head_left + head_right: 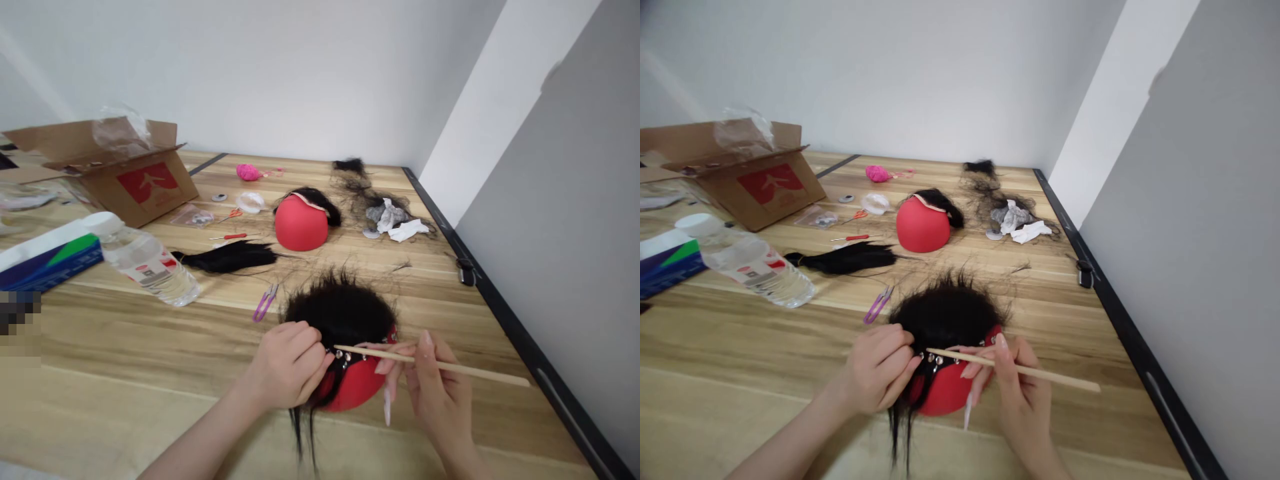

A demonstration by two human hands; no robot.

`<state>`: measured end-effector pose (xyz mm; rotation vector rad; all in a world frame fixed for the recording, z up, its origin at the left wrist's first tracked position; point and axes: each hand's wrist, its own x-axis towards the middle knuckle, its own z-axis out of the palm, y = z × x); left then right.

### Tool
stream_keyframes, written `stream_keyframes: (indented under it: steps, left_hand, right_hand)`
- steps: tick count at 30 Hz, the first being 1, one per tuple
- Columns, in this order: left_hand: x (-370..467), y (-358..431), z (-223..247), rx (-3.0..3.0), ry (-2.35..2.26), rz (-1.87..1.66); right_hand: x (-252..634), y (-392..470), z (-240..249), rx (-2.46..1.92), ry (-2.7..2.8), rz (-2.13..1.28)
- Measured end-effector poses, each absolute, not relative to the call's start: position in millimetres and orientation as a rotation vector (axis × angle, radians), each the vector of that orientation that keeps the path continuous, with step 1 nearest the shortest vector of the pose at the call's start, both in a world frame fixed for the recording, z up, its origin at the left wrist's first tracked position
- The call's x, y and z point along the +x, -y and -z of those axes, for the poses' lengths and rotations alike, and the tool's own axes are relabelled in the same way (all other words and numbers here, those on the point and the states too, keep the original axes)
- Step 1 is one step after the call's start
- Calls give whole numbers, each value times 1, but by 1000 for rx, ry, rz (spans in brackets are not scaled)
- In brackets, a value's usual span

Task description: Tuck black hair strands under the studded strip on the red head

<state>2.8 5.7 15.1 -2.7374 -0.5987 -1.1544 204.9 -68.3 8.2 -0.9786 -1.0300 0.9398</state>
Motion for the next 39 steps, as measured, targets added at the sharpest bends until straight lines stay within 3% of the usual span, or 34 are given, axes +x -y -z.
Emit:
stream_keyframes:
  steps: [12,24,39]
  left_hand:
    - [4,0,-39,-2911,617,738]
    - [-4,6,-14,-2621,294,1157]
    - [18,22,-2,-2869,77,1658]
  right_hand:
    - [207,63,-1,-1006,789,-1098]
    - [204,61,-4,-998,763,-1092]
    - [206,60,-5,-933,827,-1091]
